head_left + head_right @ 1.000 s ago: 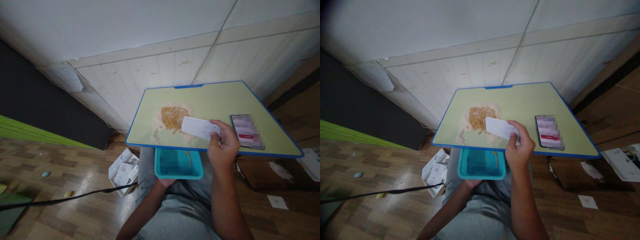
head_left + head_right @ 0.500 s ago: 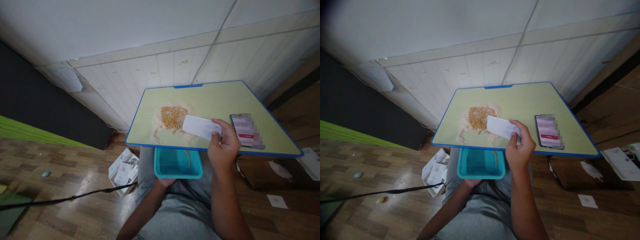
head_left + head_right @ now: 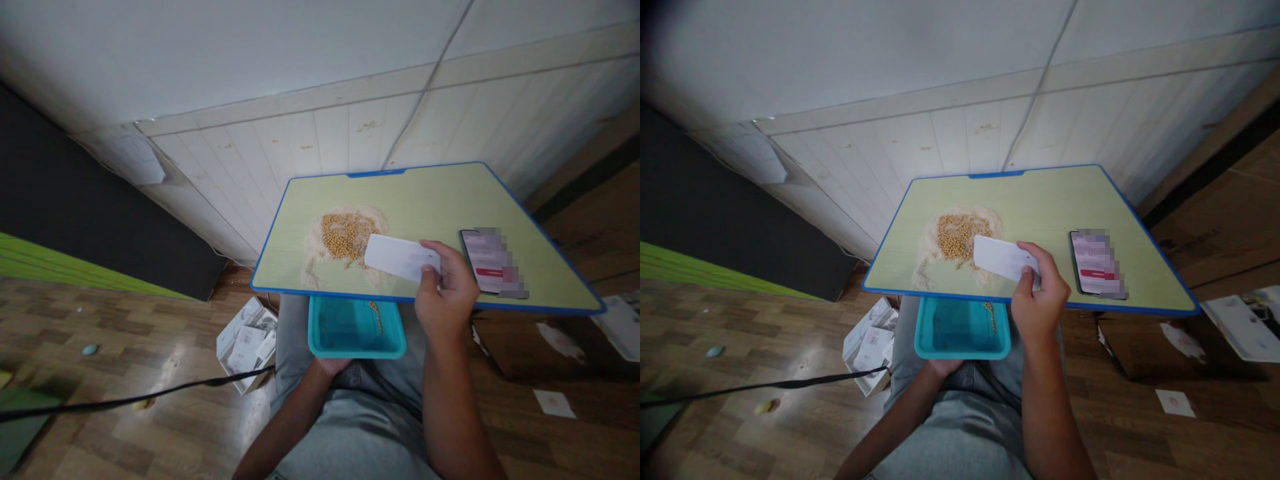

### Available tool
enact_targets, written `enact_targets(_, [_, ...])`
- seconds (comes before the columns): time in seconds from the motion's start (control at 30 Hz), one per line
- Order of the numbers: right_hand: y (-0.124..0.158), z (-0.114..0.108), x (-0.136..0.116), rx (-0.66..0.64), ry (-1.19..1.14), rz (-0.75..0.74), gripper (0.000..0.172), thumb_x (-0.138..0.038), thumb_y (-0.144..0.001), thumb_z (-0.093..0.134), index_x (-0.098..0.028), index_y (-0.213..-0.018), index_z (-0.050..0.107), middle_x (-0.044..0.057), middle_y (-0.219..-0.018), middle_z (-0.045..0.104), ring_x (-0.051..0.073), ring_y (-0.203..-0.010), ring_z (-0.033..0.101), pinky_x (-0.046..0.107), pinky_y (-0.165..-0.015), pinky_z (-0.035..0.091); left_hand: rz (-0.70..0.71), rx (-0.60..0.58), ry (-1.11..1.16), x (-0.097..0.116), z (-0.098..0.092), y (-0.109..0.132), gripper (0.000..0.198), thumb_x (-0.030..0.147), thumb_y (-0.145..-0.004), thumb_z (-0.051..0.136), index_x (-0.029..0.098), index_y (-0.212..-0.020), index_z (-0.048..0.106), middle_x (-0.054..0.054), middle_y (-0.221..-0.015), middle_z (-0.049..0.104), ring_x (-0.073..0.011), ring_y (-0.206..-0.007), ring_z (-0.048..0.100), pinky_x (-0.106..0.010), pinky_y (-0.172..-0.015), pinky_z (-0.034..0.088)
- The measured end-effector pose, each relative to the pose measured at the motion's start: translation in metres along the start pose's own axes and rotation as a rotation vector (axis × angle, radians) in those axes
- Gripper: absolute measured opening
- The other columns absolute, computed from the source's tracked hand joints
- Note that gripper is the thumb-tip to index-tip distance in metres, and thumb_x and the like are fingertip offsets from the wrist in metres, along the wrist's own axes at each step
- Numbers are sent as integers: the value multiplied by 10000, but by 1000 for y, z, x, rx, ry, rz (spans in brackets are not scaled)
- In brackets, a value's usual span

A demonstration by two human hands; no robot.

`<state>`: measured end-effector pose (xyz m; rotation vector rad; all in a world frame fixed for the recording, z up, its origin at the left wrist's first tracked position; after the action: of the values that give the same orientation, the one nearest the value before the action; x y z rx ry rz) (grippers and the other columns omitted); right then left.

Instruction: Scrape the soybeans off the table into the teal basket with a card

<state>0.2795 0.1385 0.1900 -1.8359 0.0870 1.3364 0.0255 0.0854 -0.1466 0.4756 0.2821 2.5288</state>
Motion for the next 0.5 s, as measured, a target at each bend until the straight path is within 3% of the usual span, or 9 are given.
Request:
enact_targets(0.23, [2,-1,-2,31,14,-21,322,-306,-1065,746,-253,-1330,922,127,-1305,941,359,-1235,896,535,-1163,742,-6,29,-13,-2,4,-1,600,571,-1216,495,352,-1478,988,-53,-1585,970,-302,-1589,841,-475,-1421,586])
enact_targets(0.5, [4,6,5,-34,0,-10,342,-300,-1088,715,-251,-1341,940,128,-1320,960,350,-1236,922,517,-1137,747,-35,43,-33,-4,8,-1,652,581,-1217,441,360,-1483,993,-30,-1623,955,-287,-1647,807,-476,-1531,453])
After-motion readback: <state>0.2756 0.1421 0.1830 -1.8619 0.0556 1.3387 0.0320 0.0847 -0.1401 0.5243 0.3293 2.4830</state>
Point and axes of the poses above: each hand's wrist, its own y-axis away from the middle knuckle, its own z-axis out of the palm, x = y × z, the point moved 9 cm from there along -y, towards the middle knuckle
